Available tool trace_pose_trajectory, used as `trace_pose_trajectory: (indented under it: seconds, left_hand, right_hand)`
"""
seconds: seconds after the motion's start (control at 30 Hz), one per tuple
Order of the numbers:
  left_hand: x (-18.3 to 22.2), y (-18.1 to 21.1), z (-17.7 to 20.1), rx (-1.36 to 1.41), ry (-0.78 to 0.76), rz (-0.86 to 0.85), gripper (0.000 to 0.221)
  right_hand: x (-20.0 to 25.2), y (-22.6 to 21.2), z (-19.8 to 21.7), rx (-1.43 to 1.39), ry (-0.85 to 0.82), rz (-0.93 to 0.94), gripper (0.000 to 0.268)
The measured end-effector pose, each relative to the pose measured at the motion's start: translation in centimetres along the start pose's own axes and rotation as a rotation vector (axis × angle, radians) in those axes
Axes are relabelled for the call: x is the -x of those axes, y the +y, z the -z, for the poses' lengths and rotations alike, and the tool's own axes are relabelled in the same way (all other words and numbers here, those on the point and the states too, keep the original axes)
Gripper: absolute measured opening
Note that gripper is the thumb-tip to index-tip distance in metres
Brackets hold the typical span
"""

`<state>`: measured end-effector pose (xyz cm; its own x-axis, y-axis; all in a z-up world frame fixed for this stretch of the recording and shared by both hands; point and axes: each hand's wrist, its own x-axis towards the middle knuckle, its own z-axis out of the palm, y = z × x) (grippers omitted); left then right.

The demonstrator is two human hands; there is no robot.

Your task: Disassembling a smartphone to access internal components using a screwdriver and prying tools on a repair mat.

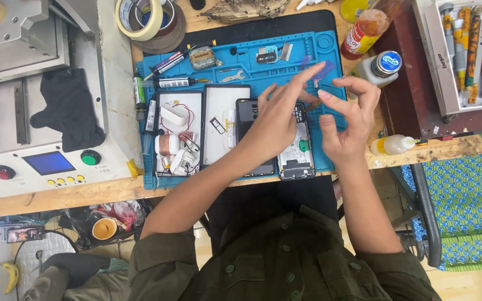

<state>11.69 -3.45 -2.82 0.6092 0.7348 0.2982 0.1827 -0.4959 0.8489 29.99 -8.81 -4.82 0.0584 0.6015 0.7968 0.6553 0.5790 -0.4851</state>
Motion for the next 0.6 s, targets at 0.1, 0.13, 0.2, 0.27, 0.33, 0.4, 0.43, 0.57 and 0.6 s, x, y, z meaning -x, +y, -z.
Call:
trace_pose_trajectory:
  seconds: [0.1, 0.13, 0.2, 0.27, 0.33, 0.4, 0.43, 0.57, 0.6]
  left_hand:
    - [0.1, -0.8, -0.2, -0.076, -0.002, 0.016, 0.104]
    - [0.1, -0.7, -0.1, -0.106, -0.006, 0.023, 0.105]
    - [0.0, 0.1, -0.2, -0.062, -0.036, 0.001, 0.111]
    - [0.0, 0.2, -0.3, -0.017, -0.062, -0.019, 0.116]
    - [0.0, -0.3, -0.4, -0.078, 0.032, 0.024, 0.102]
    - [0.0, -0.1, 0.2, -0.057, 0.032, 0.026, 0.104]
    - [0.0, -0.1, 0.6, -0.039, 0.031, 0.022, 0.106]
    - [-0.1, 0.7, 0.5, -0.12, -0.066, 0.028, 0.11]
    - [-0.1, 0.8, 0.6, -0.153, -0.035, 0.044, 0.101]
  right_hand:
    - [-0.1, 0.1, -0.1, -0.003, -0.009, -0.008, 0.037]
    - [-0.1, 0.1, -0.1, -0.003, -0.019, -0.022, 0.037]
    - [-0.1, 0.0, -0.2, 0.002, -0.015, -0.026, 0.037]
    - [-0.1, 0.0, -0.2, 0.006, -0.014, -0.029, 0.037]
    - [0.0, -0.1, -0.1, 0.002, -0.02, -0.023, 0.034]
    - [-0.1, -0.1, -0.1, -0.007, -0.022, -0.032, 0.034]
    - [-0.1, -0.1, -0.1, -0.015, -0.02, -0.037, 0.033]
    - [-0.1, -1.1, 0.2, 0.068, -0.063, -0.045, 0.03]
    - [-0.1, -1.1, 0.1, 0.064, -0.056, -0.04, 0.028]
